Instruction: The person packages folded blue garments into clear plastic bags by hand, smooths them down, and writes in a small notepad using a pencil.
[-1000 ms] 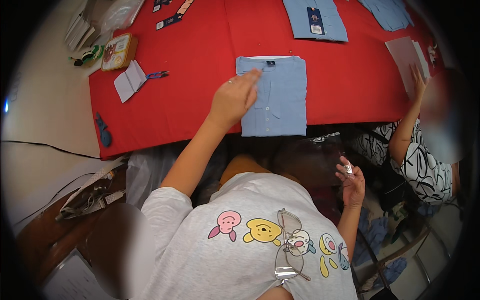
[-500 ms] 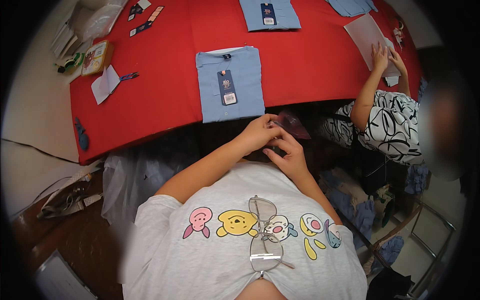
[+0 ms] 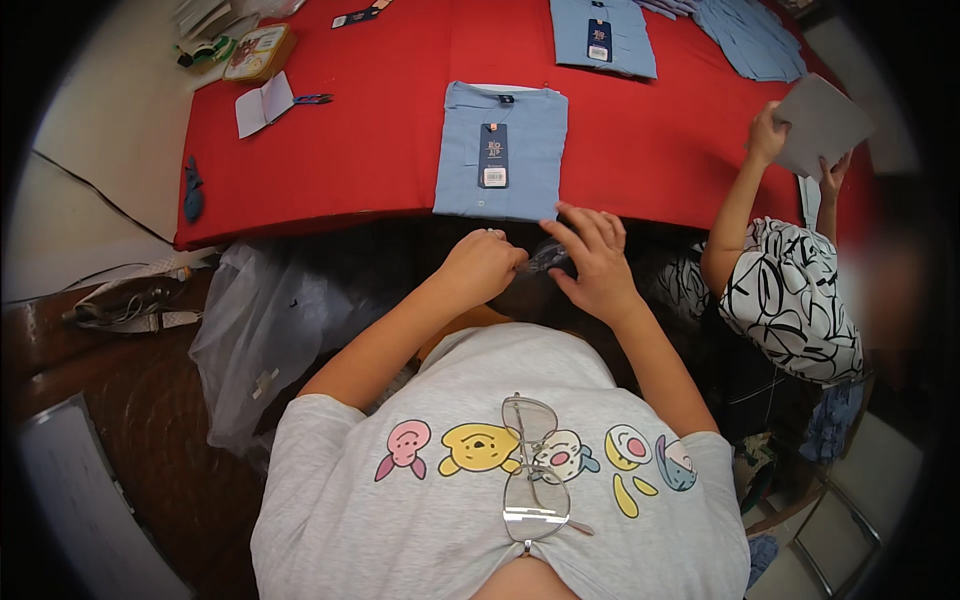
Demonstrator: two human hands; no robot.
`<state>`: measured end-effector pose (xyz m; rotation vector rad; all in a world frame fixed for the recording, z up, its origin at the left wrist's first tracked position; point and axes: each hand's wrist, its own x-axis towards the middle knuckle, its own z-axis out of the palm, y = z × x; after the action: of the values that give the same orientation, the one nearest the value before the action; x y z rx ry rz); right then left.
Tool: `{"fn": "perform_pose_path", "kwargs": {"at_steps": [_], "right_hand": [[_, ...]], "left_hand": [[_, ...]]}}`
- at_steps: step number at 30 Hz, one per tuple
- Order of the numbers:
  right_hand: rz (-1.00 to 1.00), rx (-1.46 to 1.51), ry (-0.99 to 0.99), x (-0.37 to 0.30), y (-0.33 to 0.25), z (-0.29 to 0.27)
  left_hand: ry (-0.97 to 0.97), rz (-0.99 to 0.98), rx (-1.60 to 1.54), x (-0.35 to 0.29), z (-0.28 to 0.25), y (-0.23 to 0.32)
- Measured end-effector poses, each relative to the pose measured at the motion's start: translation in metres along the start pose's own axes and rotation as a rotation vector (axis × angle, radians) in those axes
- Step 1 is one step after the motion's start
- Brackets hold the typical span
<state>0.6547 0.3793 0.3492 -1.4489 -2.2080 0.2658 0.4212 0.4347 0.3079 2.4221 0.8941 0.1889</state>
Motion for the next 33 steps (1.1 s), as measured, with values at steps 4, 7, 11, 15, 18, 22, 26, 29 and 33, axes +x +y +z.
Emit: {"fn": "perform_pose_path", "kwargs": {"at_steps": [4, 7, 11, 15, 18, 22, 26, 29, 33], "right_hand": [[-0.102, 0.07, -0.292, 0.004, 0.016, 0.025], [0.053, 0.267, -0.266, 0.0, 0.018, 0.029], [0.11, 0.512, -0.425, -0.01, 0.034, 0.036], [0.164, 0.462, -0.798, -0.013, 0.04, 0.039], [0.243, 0.149, -0.886, -0.013, 0.051, 0.054], [0.356, 0.287, -0.599, 0.003, 0.078, 0.07], [0.511, 0.44, -0.424, 0.043, 0.085, 0.063], [0.458, 0.34, -0.387, 0.063, 0.074, 0.072], [0.415, 0.325, -0.312, 0.07, 0.06, 0.118]], "left_hand": [[-0.028, -0.097, -0.054, -0.005, -0.009, 0.002], [-0.208, -0.161, -0.057, -0.013, -0.008, -0.014], [-0.485, -0.278, -0.043, -0.036, 0.029, -0.056], [-0.409, -0.294, -0.032, -0.042, 0.056, -0.084], [-0.451, -0.332, -0.167, -0.029, 0.056, -0.094], [-0.368, -0.416, -0.533, -0.02, 0.065, -0.122], [-0.06, -0.532, -0.762, -0.031, 0.07, -0.14], [0.06, -0.578, -0.601, -0.045, 0.061, -0.149], [0.241, -0.665, -0.459, -0.07, 0.05, -0.152]]}}
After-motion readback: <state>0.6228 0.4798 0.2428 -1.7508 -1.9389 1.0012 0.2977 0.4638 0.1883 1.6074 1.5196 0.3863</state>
